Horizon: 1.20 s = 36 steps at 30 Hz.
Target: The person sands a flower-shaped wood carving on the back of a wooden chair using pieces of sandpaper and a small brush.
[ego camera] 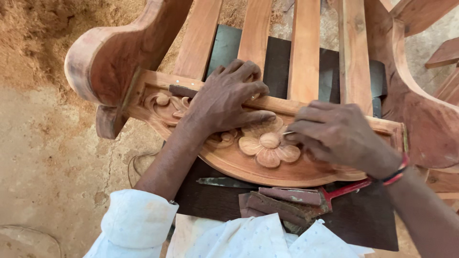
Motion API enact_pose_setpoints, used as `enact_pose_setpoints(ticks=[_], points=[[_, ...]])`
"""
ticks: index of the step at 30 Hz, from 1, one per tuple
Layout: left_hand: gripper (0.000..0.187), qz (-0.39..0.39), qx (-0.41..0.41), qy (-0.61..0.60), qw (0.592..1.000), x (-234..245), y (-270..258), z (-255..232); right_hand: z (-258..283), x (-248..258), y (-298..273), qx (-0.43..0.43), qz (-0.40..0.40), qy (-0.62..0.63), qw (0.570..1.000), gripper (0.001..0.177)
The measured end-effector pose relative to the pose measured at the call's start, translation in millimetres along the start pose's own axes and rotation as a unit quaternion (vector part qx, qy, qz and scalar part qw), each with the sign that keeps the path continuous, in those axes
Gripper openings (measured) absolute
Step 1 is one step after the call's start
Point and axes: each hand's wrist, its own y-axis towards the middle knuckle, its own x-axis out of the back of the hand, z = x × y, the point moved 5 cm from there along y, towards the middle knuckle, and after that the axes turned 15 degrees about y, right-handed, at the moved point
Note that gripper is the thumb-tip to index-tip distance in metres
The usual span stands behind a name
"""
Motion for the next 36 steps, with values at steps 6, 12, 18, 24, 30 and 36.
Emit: enact_pose_setpoints(ticks=[6,12,18,24,30,36], points=[[0.057,0.015,0.007,0.000,1.000,-0.1,1.0,-0.5,6.4,-5.2,5.6,-0.019,-0.014,-0.015,1.000,0.013],[0.058,-0.014,0.002,-0.003,1.000,-1.9,-2.8,0.0,5.3,13.5,-9.6,-0.154,-0.058,0.102,0.981,0.017],[0.057,-0.005,0.003,-0.007,1.000,-4.4,-1.0,2.5,14.6,5.8,-5.4,-0.108,-0.029,0.059,0.992,0.018],[0.054,-0.037,-0.012,-0.010,0.999,-2.8,-4.7,4.5,7.2,5.5,-3.6,-0.106,0.031,0.010,0.994,0.017],[0.055,-0.007,0.008,-0.009,1.000,-5.7,-1.3,3.6,4.6,-11.9,4.6,-0.054,0.042,-0.004,0.998,0.014],[0.053,-0.033,-0.003,-0.018,0.999,-3.7,-6.6,4.3,12.7,-2.0,9.1,-0.058,0.039,0.002,0.998,0.015]])
